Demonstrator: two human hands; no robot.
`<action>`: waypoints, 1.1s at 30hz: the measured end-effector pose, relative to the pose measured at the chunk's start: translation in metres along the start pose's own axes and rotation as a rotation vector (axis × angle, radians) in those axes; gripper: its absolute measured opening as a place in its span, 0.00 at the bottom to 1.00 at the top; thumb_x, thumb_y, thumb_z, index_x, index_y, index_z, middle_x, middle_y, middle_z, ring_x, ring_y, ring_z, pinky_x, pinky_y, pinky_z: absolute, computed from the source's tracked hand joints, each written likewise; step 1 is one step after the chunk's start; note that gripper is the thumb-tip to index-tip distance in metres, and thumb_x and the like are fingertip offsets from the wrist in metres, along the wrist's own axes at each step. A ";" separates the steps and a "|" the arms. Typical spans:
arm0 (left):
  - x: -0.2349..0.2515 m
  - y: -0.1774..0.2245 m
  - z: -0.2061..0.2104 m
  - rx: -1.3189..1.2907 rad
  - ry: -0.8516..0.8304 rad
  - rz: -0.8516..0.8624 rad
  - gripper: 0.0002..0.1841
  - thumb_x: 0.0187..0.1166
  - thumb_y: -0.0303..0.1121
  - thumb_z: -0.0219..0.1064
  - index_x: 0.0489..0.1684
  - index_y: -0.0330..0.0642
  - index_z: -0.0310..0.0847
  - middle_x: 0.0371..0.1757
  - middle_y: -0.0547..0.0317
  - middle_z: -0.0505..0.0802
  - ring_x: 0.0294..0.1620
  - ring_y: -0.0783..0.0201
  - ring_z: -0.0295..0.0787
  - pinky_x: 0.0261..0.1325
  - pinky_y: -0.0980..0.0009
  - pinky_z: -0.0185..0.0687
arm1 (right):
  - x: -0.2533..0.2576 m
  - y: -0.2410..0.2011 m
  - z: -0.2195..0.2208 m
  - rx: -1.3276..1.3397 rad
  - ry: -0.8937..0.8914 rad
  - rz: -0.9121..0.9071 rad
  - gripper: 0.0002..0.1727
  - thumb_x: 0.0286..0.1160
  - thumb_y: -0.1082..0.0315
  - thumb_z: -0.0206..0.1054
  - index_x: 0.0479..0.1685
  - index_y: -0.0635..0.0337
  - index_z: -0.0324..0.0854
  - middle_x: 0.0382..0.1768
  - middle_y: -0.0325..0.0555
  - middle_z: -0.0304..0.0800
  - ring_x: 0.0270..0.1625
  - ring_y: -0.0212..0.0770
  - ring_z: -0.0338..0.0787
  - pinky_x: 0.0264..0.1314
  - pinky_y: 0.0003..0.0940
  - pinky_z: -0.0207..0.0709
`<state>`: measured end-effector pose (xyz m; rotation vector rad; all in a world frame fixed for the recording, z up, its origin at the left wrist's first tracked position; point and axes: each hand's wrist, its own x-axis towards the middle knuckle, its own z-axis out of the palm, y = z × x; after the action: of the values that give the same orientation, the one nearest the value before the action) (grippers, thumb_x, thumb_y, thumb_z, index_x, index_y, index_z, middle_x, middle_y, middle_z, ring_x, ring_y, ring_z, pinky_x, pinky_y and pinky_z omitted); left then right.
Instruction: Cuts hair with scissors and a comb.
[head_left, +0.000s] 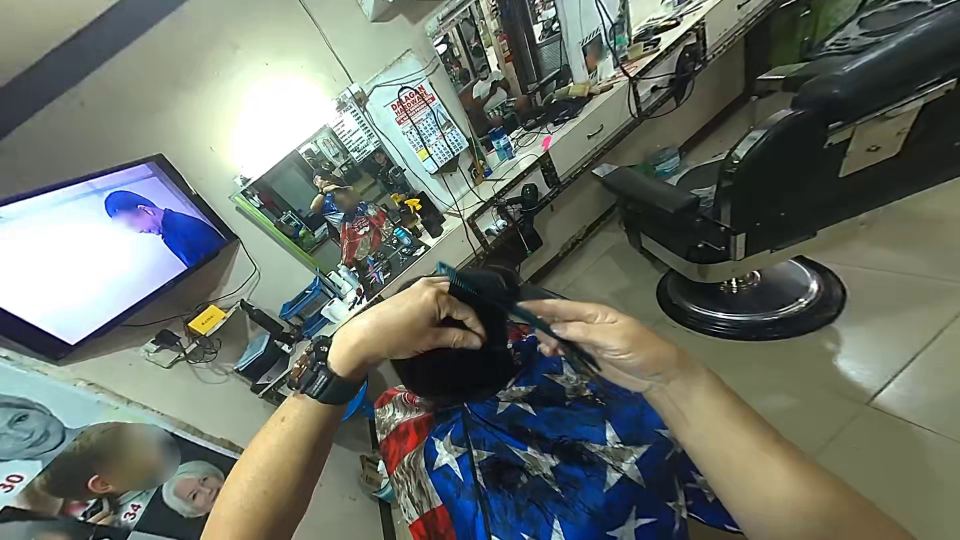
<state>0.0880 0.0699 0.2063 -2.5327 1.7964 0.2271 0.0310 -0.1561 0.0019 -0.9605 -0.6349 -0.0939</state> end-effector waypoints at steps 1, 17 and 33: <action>0.003 0.002 -0.003 -0.005 -0.011 0.006 0.12 0.83 0.46 0.68 0.41 0.55 0.98 0.40 0.75 0.97 0.53 0.79 0.89 0.71 0.68 0.77 | 0.001 -0.004 -0.004 -0.001 0.039 -0.043 0.22 0.83 0.66 0.54 0.72 0.54 0.84 0.43 0.40 0.90 0.41 0.28 0.86 0.49 0.23 0.82; 0.044 0.027 -0.040 0.046 -0.214 -0.227 0.28 0.87 0.59 0.55 0.24 0.52 0.91 0.21 0.70 0.86 0.25 0.73 0.82 0.31 0.66 0.76 | 0.005 0.030 0.033 -0.468 0.050 -0.174 0.22 0.87 0.70 0.51 0.72 0.54 0.84 0.58 0.37 0.91 0.59 0.26 0.84 0.69 0.25 0.73; 0.026 0.001 -0.030 -0.317 -0.029 -0.159 0.10 0.81 0.38 0.71 0.50 0.49 0.96 0.47 0.71 0.98 0.50 0.80 0.92 0.59 0.75 0.87 | 0.018 -0.009 0.004 0.005 0.066 0.050 0.21 0.86 0.71 0.51 0.70 0.56 0.84 0.44 0.37 0.89 0.41 0.27 0.85 0.44 0.20 0.79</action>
<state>0.0984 0.0424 0.2323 -2.8466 1.6521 0.5825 0.0404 -0.1552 0.0196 -0.9638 -0.5495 -0.0792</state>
